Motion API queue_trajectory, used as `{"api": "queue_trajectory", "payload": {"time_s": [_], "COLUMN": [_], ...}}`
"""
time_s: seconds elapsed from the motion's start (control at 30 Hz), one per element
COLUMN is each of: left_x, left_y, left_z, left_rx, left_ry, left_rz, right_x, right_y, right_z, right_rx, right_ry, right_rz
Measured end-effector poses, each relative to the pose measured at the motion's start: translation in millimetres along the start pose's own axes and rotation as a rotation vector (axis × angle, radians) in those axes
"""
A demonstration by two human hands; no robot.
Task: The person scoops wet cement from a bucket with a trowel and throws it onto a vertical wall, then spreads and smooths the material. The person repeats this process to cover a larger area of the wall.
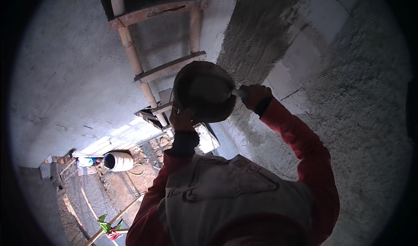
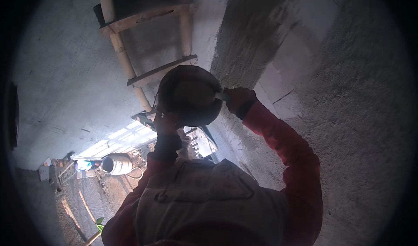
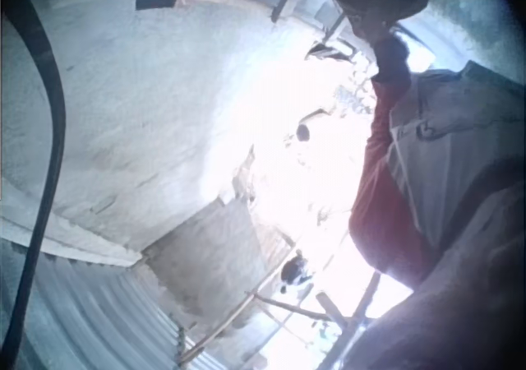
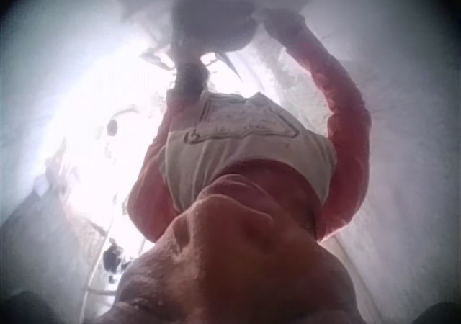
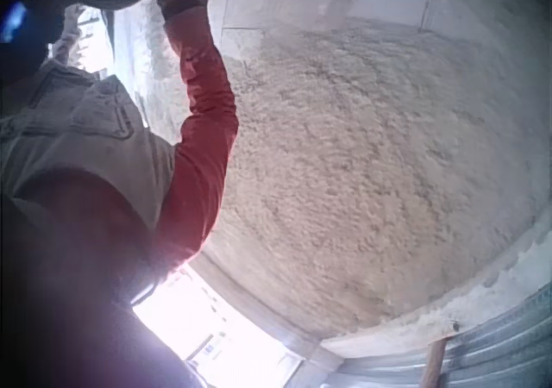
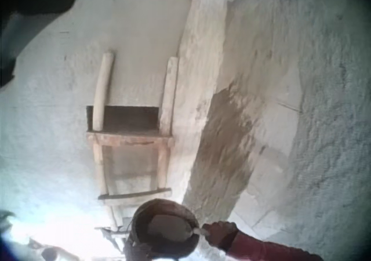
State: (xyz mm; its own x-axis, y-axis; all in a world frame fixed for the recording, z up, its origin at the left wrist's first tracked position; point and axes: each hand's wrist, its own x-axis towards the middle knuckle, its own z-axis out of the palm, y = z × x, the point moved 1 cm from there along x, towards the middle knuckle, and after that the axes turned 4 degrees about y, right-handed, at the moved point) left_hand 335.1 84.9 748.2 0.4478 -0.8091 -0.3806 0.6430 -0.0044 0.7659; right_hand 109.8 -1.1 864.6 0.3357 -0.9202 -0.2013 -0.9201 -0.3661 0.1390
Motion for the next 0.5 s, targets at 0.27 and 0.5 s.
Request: {"api": "queue_trajectory", "payload": {"time_s": [0.27,0.5], "left_x": [73,79], "left_y": [-40,-5], "left_z": [-51,-79], "left_rx": [0.06,0.206], "left_ry": [0.055,0.209], "left_rz": [0.137,0.256], "right_x": [42,111], "right_y": [25,21], "right_z": [-77,-208], "right_rx": [0.0,0.625], "right_ry": [0.506,0.192], "right_rz": [-0.293,-0.582]}}
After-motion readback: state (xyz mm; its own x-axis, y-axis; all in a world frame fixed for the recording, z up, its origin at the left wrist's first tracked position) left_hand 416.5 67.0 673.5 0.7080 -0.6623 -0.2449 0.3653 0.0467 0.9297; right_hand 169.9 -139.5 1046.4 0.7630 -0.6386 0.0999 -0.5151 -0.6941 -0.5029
